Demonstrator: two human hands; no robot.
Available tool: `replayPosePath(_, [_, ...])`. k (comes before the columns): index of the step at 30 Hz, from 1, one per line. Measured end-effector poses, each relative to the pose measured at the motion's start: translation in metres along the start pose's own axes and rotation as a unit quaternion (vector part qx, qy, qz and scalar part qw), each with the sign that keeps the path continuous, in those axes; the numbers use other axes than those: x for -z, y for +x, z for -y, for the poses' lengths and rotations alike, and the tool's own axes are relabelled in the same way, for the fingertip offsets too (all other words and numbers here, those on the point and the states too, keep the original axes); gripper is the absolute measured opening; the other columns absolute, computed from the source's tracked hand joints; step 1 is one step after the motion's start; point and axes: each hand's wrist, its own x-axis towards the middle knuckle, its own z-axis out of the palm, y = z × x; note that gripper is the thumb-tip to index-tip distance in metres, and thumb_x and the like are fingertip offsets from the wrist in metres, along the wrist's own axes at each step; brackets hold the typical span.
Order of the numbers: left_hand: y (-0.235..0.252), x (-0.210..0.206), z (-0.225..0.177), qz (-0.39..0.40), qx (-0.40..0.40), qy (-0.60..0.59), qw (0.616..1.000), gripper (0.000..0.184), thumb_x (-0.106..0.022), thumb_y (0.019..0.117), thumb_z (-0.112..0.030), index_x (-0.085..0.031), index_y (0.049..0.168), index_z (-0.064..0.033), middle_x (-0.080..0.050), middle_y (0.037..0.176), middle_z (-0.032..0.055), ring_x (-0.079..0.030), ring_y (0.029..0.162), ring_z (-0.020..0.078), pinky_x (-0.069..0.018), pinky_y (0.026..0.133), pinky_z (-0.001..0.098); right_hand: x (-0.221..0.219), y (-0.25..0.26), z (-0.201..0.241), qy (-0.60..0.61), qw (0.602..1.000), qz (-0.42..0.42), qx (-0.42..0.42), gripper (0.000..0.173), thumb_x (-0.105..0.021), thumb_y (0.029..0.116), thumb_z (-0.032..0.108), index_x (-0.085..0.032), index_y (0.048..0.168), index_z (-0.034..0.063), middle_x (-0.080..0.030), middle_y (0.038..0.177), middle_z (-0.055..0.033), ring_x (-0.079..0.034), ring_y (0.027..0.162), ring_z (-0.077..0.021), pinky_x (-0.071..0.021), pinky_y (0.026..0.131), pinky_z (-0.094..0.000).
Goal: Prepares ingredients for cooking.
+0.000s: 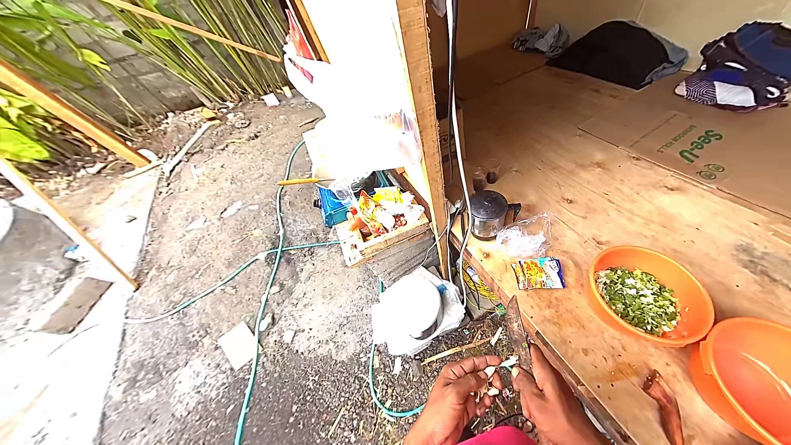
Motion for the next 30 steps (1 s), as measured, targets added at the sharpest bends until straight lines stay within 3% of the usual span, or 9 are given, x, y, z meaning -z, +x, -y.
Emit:
replayPosePath(3, [0.000, 0.001, 0.003, -0.010, -0.012, 0.001, 1.000, 0.033, -0.054, 0.0995, -0.006, -0.060, 0.131, 0.0030, -0.070, 0.099, 0.0126, -0.065, 0.072, 0.0132, -0.0540, 0.062, 0.0255, 0.003, -0.002, -0.001, -0.043, 0.998, -0.038, 0.006, 0.049, -0.046, 0.1025, 0.021, -0.040, 0.145, -0.0012, -0.062, 0.081, -0.0071, -0.061, 0.059, -0.0185, -0.0569, 0.059, -0.0388])
replayPosePath(6, [0.002, 0.001, 0.005, -0.020, -0.035, 0.007, 0.999, 0.032, -0.059, 0.0975, -0.003, -0.060, 0.128, 0.0043, -0.071, 0.101, 0.0135, -0.066, 0.076, 0.0144, -0.0560, 0.065, 0.0271, 0.004, -0.010, 0.011, -0.135, 0.986, -0.078, 0.051, 0.049, -0.049, 0.0993, 0.018, -0.049, 0.143, -0.0032, -0.070, 0.096, -0.0155, -0.070, 0.087, -0.0279, -0.0569, 0.081, -0.0473])
replayPosePath(10, [0.005, -0.006, 0.007, -0.036, -0.047, -0.011, 0.998, 0.024, -0.062, 0.0962, 0.000, -0.063, 0.120, 0.0043, -0.071, 0.099, 0.0147, -0.068, 0.077, 0.0159, -0.0578, 0.068, 0.0289, -0.005, -0.021, 0.019, -0.171, 0.977, -0.070, 0.108, 0.048, -0.047, 0.1007, 0.016, -0.050, 0.145, -0.0022, -0.070, 0.116, -0.0200, -0.070, 0.103, -0.0325, -0.0568, 0.091, -0.0511])
replayPosePath(15, [0.009, -0.014, 0.012, -0.053, -0.054, 0.024, 0.997, 0.019, -0.062, 0.0945, 0.002, -0.058, 0.113, 0.0019, -0.071, 0.090, 0.0129, -0.068, 0.071, 0.0153, -0.0564, 0.061, 0.0280, -0.011, -0.022, 0.022, -0.229, 0.966, -0.027, 0.117, 0.044, -0.044, 0.1021, 0.018, -0.049, 0.143, 0.0026, -0.069, 0.113, -0.0178, -0.072, 0.094, -0.0326, -0.0594, 0.078, -0.0525])
replayPosePath(19, [0.008, -0.022, 0.014, -0.090, -0.081, 0.109, 0.987, 0.019, -0.065, 0.0938, -0.001, -0.055, 0.110, 0.0018, -0.069, 0.084, 0.0096, -0.063, 0.064, 0.0120, -0.0511, 0.055, 0.0244, -0.010, -0.026, 0.029, -0.274, 0.958, -0.005, 0.083, 0.048, -0.045, 0.1014, 0.017, -0.045, 0.148, 0.0060, -0.069, 0.114, -0.0172, -0.073, 0.091, -0.0343, -0.0594, 0.075, -0.0537])
replayPosePath(22, [0.007, -0.026, 0.015, -0.104, -0.096, 0.133, 0.981, 0.019, -0.066, 0.0933, -0.003, -0.054, 0.108, 0.0019, -0.068, 0.080, 0.0084, -0.063, 0.063, 0.0125, -0.0519, 0.057, 0.0257, -0.012, -0.028, 0.031, -0.302, 0.951, 0.004, 0.071, 0.047, -0.045, 0.1022, 0.016, -0.042, 0.148, 0.0062, -0.071, 0.105, -0.0172, -0.073, 0.086, -0.0358, -0.0592, 0.072, -0.0543])
replayPosePath(30, [0.002, -0.028, 0.010, -0.100, -0.114, 0.181, 0.972, 0.018, -0.067, 0.0937, -0.004, -0.054, 0.106, 0.0003, -0.068, 0.078, 0.0069, -0.062, 0.061, 0.0115, -0.0514, 0.056, 0.0253, -0.016, -0.028, 0.037, -0.334, 0.940, 0.012, 0.065, 0.052, -0.050, 0.0973, 0.007, -0.042, 0.149, 0.0074, -0.070, 0.105, -0.0184, -0.073, 0.084, -0.0375, -0.0583, 0.070, -0.0543])
